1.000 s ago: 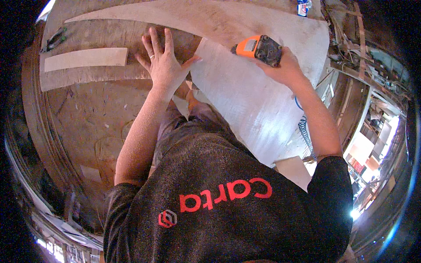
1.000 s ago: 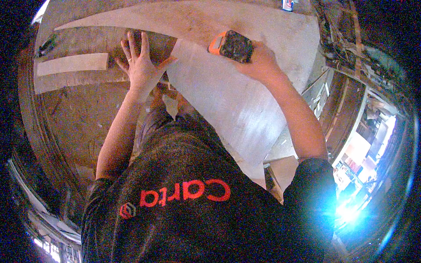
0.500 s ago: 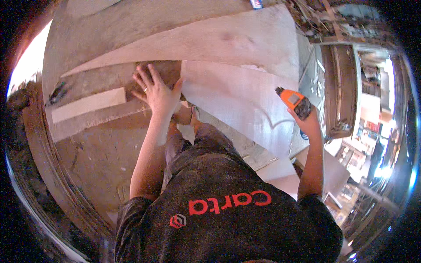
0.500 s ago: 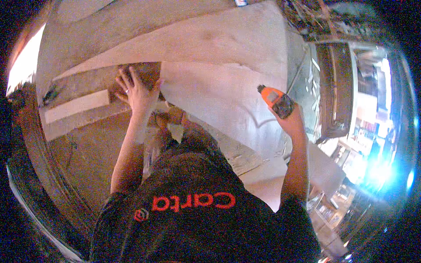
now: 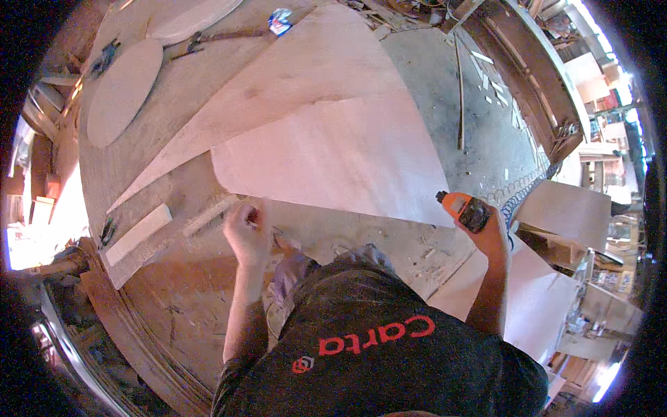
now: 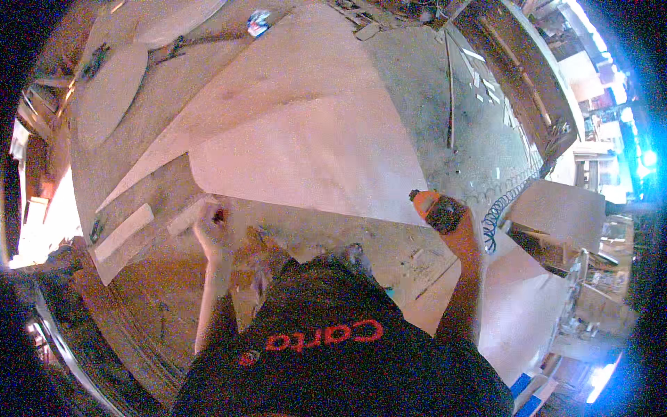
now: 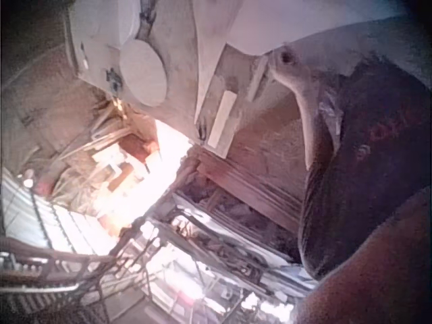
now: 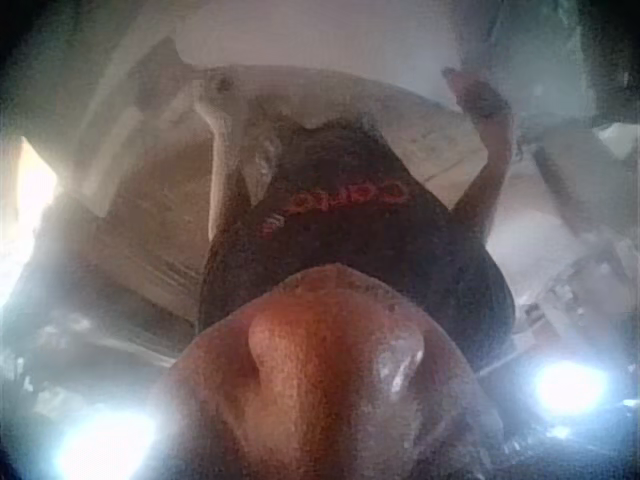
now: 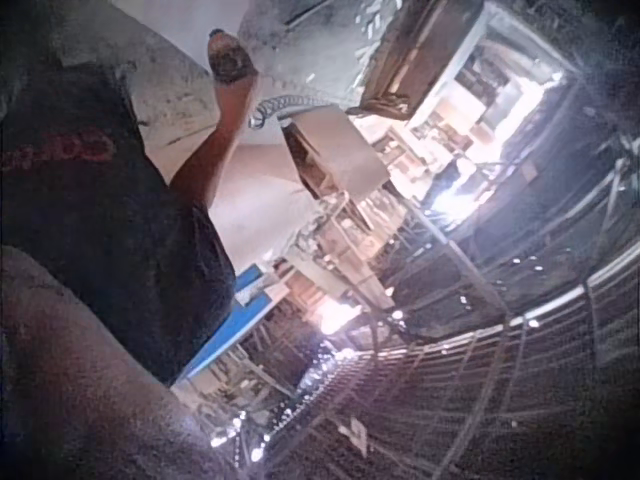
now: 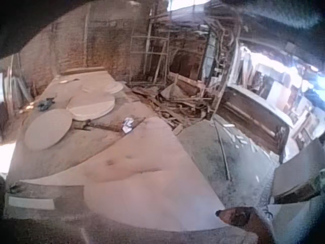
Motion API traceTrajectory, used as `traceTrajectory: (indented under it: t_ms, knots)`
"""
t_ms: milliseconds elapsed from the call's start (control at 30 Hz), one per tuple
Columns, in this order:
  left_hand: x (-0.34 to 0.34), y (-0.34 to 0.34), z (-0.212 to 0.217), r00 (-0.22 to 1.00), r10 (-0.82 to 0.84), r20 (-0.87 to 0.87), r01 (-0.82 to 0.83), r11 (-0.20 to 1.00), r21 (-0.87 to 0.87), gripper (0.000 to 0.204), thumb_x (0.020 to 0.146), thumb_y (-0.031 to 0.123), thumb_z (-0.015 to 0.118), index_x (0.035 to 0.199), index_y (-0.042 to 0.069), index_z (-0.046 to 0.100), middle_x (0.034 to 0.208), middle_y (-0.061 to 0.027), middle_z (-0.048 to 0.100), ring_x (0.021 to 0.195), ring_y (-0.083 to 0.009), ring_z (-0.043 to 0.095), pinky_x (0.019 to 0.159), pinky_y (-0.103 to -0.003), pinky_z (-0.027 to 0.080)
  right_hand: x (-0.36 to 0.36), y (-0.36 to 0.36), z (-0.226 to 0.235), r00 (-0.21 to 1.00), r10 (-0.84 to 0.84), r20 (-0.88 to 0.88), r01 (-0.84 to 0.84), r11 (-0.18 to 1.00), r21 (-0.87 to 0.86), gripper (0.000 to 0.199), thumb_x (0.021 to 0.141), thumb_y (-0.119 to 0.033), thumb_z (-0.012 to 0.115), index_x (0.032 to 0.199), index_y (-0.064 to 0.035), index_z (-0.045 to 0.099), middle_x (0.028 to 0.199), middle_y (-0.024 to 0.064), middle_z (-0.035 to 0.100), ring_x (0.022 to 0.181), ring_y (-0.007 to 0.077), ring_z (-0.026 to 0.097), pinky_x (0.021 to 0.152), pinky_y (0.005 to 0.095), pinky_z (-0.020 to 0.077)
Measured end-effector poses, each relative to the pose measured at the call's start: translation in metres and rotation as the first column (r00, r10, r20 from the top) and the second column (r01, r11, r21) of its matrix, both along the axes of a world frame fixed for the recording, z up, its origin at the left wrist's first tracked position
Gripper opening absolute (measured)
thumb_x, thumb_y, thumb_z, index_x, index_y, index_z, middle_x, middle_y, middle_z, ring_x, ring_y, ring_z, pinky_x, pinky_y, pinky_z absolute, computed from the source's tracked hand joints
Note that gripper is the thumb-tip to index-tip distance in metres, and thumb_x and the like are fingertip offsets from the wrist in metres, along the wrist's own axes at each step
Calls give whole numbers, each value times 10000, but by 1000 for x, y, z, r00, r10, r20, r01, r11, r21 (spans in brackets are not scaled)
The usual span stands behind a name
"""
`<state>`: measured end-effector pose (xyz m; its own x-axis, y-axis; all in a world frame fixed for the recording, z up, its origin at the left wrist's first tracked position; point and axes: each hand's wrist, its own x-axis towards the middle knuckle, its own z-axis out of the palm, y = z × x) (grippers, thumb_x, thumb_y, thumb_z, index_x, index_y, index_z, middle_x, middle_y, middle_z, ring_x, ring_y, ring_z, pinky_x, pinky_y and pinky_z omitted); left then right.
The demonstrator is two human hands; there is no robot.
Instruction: The person assembles a curved wooden panel by applying glue to the edges of two cut pieces, pressing them together, and securing the joint with a pneumatic nail gun. They then use a hammer to tap the seam and ensure alignment.
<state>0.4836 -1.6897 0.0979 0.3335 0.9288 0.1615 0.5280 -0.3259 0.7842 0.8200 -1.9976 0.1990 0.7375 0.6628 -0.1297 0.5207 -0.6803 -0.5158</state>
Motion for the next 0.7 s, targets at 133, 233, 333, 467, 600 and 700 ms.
traceTrajectory:
  t_ms: [133, 233, 333, 467, 600, 700]
  knots:
    - [67, -98, -4, 938, -331, 102, 342, 838, -425, 374, 917, 290, 674, 723, -28, 634, 650, -68, 580, 625, -96, 509, 540, -309, 424, -2, -21, 17, 972, 65, -227, -59, 998, 33, 533, 721, -35, 747, 1237, -36, 611, 1083, 142, 710, 945, 246, 693, 829, 349, 534]
    - [120, -170, 4, 842, -427, 330, 511, 431, -744, 503, 972, 474, 572, 905, -13, 678, 740, -41, 641, 702, -107, 571, 619, -296, 476, 12, -75, -25, 958, 274, -88, -273, 962, 34, 674, 756, -27, 659, 1402, -83, 477, 1219, 201, 641, 1053, 358, 647, 897, 431, 515]
    - [154, -221, -2, 840, -230, 491, 482, -98, -871, 561, 968, 543, 532, 1145, 17, 613, 908, -70, 681, 781, -160, 638, 691, -309, 524, 1, -79, -17, 951, 297, -83, -307, 937, -168, 722, 795, -39, 580, 1480, -159, 388, 1131, 228, 617, 1046, 443, 587, 920, 505, 466]
    - [191, -270, 12, 826, -57, 561, 522, -300, -798, 520, 958, 475, 582, 1244, 43, 531, 1006, -72, 663, 796, -191, 661, 681, -326, 559, -5, -109, -44, 920, 388, 45, -387, 921, -28, 733, 808, -28, 560, 1499, -185, 373, 1018, 203, 605, 1005, 417, 578, 900, 502, 435]
    - [219, -290, 18, 870, -51, 491, 463, -257, -848, 423, 925, 345, 658, 1212, 55, 546, 958, -57, 644, 782, -169, 653, 647, -326, 571, -1, -119, -44, 908, 407, 100, -391, 909, -146, 730, 817, -43, 556, 1506, -189, 365, 1005, 195, 599, 980, 409, 573, 878, 503, 423]
    - [231, -287, 18, 869, -105, 484, 443, -271, -855, 406, 896, 260, 686, 1215, 55, 541, 955, -59, 644, 785, -175, 653, 654, -343, 585, 5, -126, -49, 937, 341, 82, -335, 939, -78, 701, 839, -94, 570, 1503, -197, 373, 1021, 210, 594, 979, 404, 572, 873, 504, 422]
